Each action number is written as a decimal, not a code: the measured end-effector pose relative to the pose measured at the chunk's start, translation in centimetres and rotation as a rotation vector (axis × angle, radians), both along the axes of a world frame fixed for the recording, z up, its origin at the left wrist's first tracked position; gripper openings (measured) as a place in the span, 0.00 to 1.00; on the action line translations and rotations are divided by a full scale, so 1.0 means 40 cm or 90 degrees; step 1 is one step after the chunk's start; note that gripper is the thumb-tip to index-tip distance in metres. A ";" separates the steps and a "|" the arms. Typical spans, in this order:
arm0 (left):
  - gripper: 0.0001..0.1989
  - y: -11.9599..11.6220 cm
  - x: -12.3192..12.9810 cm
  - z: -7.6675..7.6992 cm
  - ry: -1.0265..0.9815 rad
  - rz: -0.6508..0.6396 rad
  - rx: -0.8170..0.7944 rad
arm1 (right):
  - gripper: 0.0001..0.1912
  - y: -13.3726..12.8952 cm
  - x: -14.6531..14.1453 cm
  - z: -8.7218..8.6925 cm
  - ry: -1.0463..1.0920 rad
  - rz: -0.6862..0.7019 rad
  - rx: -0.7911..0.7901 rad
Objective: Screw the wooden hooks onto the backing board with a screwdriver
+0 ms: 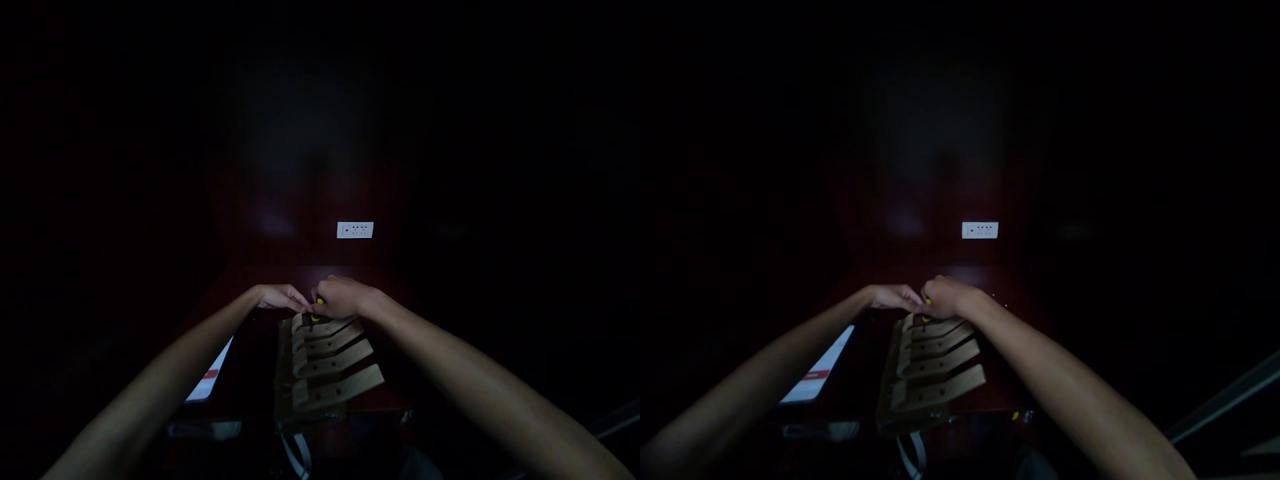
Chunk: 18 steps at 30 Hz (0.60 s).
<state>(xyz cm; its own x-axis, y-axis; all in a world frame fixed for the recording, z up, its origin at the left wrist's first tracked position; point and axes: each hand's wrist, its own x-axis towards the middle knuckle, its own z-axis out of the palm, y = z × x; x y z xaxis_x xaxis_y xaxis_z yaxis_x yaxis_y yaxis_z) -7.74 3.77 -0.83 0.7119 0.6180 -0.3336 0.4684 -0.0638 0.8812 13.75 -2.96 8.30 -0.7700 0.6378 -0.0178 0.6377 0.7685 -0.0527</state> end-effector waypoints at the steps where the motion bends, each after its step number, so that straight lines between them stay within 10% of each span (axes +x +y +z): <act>1: 0.19 -0.001 -0.019 0.010 -0.006 0.031 0.029 | 0.16 0.004 0.018 0.002 0.050 0.011 -0.003; 7: 0.16 0.001 -0.175 0.020 0.249 0.140 0.275 | 0.16 0.013 0.165 -0.026 0.480 -0.054 -0.090; 18: 0.16 -0.029 -0.228 -0.082 0.538 0.192 0.391 | 0.14 0.057 0.266 -0.315 1.023 -0.201 -0.532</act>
